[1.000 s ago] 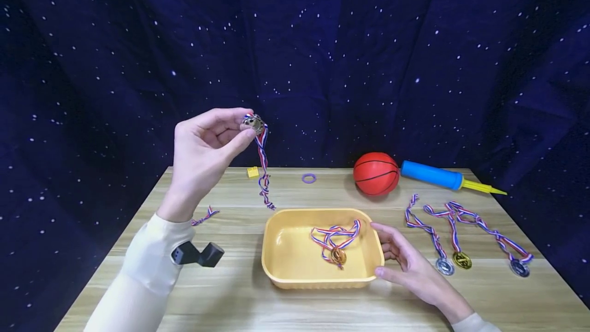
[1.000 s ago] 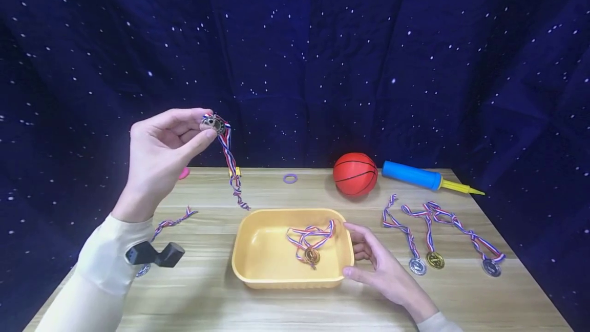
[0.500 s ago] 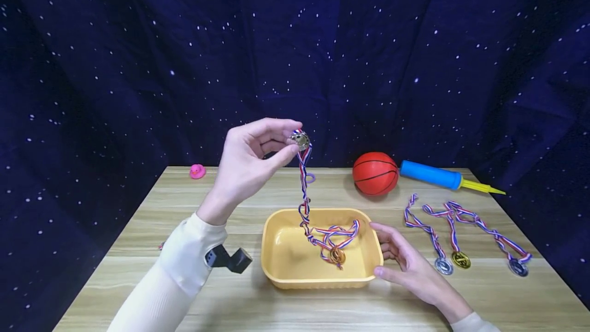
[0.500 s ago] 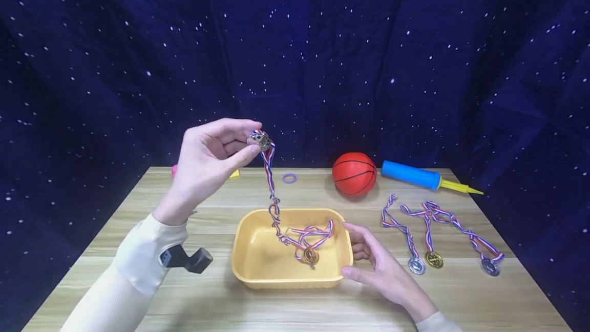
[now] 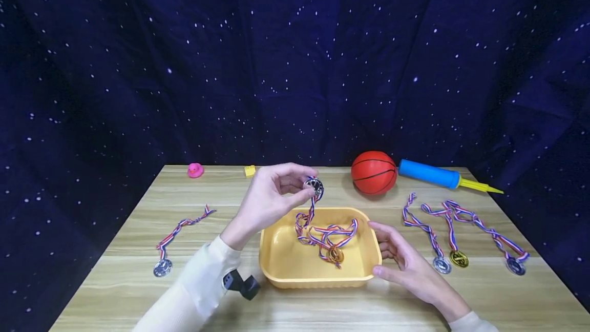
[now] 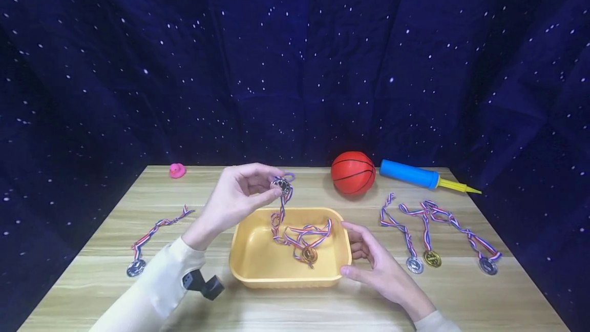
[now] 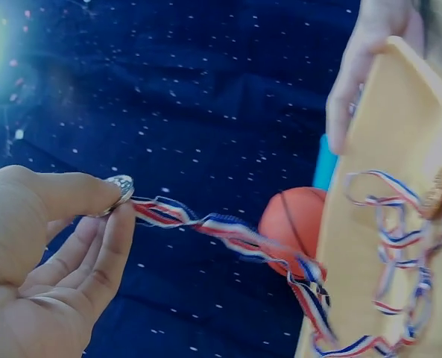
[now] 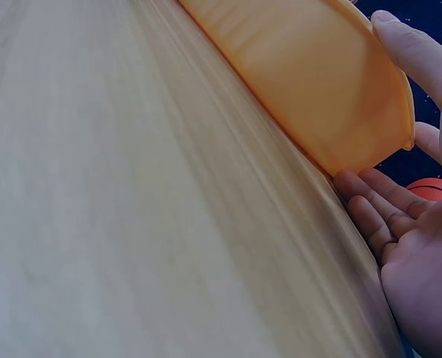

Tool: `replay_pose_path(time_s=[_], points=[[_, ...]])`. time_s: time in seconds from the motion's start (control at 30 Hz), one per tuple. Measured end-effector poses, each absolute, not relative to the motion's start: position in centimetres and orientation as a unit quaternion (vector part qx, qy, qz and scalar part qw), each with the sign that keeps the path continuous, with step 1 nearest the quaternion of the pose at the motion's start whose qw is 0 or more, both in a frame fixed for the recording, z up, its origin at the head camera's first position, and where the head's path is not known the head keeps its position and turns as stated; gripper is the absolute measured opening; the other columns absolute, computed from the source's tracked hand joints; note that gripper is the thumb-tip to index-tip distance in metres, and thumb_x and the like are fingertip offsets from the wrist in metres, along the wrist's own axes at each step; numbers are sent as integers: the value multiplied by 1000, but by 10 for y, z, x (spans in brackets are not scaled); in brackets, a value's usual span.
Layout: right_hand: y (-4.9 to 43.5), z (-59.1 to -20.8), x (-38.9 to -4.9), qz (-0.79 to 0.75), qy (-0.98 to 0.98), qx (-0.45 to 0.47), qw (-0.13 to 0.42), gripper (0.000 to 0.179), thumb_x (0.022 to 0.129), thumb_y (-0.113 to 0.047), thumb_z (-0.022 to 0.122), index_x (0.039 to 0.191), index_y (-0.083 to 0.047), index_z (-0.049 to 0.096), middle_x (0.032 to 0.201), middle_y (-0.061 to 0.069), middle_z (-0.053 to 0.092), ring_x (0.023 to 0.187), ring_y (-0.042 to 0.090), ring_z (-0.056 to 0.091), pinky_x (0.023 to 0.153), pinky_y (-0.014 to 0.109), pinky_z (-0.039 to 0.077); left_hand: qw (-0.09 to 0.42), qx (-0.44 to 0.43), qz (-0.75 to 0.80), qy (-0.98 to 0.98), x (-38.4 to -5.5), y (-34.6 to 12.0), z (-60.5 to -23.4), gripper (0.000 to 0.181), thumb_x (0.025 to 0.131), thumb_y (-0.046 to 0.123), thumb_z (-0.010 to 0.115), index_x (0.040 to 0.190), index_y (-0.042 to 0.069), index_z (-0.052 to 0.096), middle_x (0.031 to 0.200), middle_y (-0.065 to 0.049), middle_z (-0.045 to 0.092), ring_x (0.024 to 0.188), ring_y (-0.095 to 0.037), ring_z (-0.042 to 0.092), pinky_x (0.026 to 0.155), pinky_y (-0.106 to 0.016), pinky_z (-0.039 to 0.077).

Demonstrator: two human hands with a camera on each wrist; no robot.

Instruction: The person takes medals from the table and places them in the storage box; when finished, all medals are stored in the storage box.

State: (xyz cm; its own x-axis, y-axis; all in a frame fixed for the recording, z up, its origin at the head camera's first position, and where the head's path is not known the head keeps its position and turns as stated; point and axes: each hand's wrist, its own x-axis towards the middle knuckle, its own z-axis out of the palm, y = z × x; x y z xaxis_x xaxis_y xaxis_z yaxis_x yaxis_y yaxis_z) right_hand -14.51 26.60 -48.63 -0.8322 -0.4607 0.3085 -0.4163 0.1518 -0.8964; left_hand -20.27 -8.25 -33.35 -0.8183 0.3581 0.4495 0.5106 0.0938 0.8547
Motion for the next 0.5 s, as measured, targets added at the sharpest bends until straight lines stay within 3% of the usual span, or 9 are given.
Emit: replay_pose_path(time_s=[0.17,0.33,0.5], points=[[266,-484,-145,-584,760,-285,23,84,100,4,77,171,-14,37,148,27,58,118,29,69,104,25,58,26,-264,-592,-761,-199,-84,-354,30,91,-4,88,119,3,83,110,-8,84,90,-19,81,82,-31,70],[265,-482,-145,-584,760,-285,23,84,99,5,77,171,-13,37,149,29,57,117,29,69,104,26,58,-17,-251,-583,-773,-197,-87,-375,23,92,-2,88,113,2,83,103,-9,84,89,-17,81,80,-29,69],[265,-481,-144,-586,761,-278,26,84,100,4,77,171,-13,37,148,29,57,117,29,69,104,25,57,-39,-260,-540,-799,-195,-88,-394,21,88,2,93,106,8,85,97,-1,84,86,-13,79,76,-25,66]])
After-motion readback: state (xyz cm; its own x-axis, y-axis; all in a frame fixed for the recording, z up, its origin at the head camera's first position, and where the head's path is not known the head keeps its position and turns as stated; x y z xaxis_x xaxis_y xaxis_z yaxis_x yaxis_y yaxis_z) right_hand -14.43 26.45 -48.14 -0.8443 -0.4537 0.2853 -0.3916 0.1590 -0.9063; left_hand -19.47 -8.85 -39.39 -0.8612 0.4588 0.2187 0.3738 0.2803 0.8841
